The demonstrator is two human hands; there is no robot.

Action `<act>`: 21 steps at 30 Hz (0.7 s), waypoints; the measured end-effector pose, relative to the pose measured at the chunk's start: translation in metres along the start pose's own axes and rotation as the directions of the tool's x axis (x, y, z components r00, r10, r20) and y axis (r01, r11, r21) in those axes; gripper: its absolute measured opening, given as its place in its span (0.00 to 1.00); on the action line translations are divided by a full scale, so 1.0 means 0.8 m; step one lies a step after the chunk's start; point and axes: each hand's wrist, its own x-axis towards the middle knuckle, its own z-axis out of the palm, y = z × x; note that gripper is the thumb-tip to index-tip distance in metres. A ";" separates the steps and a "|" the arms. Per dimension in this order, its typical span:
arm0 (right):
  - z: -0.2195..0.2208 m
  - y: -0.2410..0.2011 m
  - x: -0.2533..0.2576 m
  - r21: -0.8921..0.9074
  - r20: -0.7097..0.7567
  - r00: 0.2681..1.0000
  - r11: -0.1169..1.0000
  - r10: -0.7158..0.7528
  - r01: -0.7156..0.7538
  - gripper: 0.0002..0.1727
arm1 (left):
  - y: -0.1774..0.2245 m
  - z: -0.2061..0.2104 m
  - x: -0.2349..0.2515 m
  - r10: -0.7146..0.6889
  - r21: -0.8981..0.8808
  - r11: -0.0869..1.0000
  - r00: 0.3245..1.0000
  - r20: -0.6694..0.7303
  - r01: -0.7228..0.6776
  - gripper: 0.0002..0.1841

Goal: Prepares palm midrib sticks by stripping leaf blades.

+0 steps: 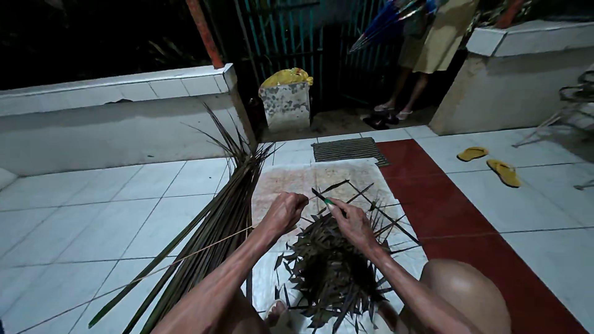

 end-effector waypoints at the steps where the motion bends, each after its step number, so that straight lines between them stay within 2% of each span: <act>1: -0.001 0.000 0.001 -0.005 -0.002 1.000 1.000 0.007 -0.007 0.24 | 0.002 0.000 0.001 -0.005 0.007 1.000 1.000 0.002 0.005 0.16; 11: -0.002 0.001 0.009 -0.033 -0.008 0.991 0.990 0.134 -0.134 0.23 | 0.010 -0.001 -0.005 0.001 -0.027 1.000 1.000 0.010 0.000 0.14; 16: 0.008 0.020 0.014 -0.013 0.024 0.992 0.992 0.126 -0.126 0.25 | 0.016 -0.001 -0.013 -0.077 -0.024 0.997 0.995 0.067 0.079 0.13; 21: 0.019 0.037 0.018 -0.010 0.014 0.990 0.990 0.141 -0.141 0.25 | 0.012 0.002 -0.026 -0.091 -0.011 0.996 0.991 0.098 0.093 0.13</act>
